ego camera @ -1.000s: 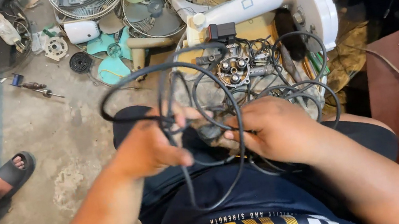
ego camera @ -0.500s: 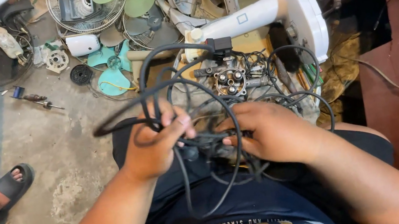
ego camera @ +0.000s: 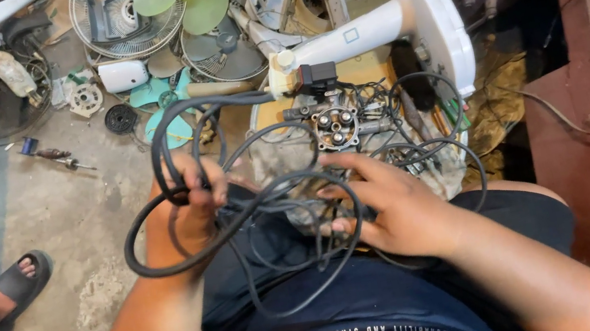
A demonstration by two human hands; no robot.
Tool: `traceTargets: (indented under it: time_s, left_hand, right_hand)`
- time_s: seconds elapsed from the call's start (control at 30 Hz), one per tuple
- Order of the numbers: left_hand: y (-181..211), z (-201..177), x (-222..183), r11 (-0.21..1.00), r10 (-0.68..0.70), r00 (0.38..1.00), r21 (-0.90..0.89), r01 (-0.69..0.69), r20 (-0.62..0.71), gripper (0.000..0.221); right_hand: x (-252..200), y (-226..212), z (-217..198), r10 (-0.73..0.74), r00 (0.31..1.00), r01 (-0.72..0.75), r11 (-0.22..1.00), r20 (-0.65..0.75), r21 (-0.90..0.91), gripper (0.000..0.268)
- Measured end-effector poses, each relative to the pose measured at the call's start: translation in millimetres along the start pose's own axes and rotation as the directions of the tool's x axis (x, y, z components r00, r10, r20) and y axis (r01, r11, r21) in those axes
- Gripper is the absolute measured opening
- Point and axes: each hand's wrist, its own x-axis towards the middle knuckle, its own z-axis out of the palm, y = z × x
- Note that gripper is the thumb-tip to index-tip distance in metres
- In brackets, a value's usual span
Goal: A person is coiling a long black power cord by hand while sitting on the floor in a repair shop.
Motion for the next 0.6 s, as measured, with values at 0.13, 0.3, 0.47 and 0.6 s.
traceTargets:
  time_s: [0.13,0.3,0.47,0.6]
  left_hand:
    - [-1,-1,-2,0.957,0.08,0.994,-0.284,-0.055,0.075,0.04]
    - [-13,-10,-14,0.996,0.046,0.999,0.08,-0.045,-0.004,0.05]
    - [-11,25,-11,0.961,-0.133,0.978,-0.262,0.088,-0.162,0.05]
    - [1,44,0,0.99,-0.139,0.963,-0.056,0.129,-0.23,0.038]
  right_hand:
    - [-9,-1,-1,-0.013,1.0,0.012,0.997,-0.021,-0.075,0.039]
    - [-26,7,-1,-0.069,0.998,0.069,0.987,0.009,-0.142,0.038]
    - [-25,2,-2,0.02,0.985,0.0,0.993,0.17,-0.117,0.049]
    - [-25,7,8,-0.09,0.971,0.104,0.993,0.223,-0.052,0.046]
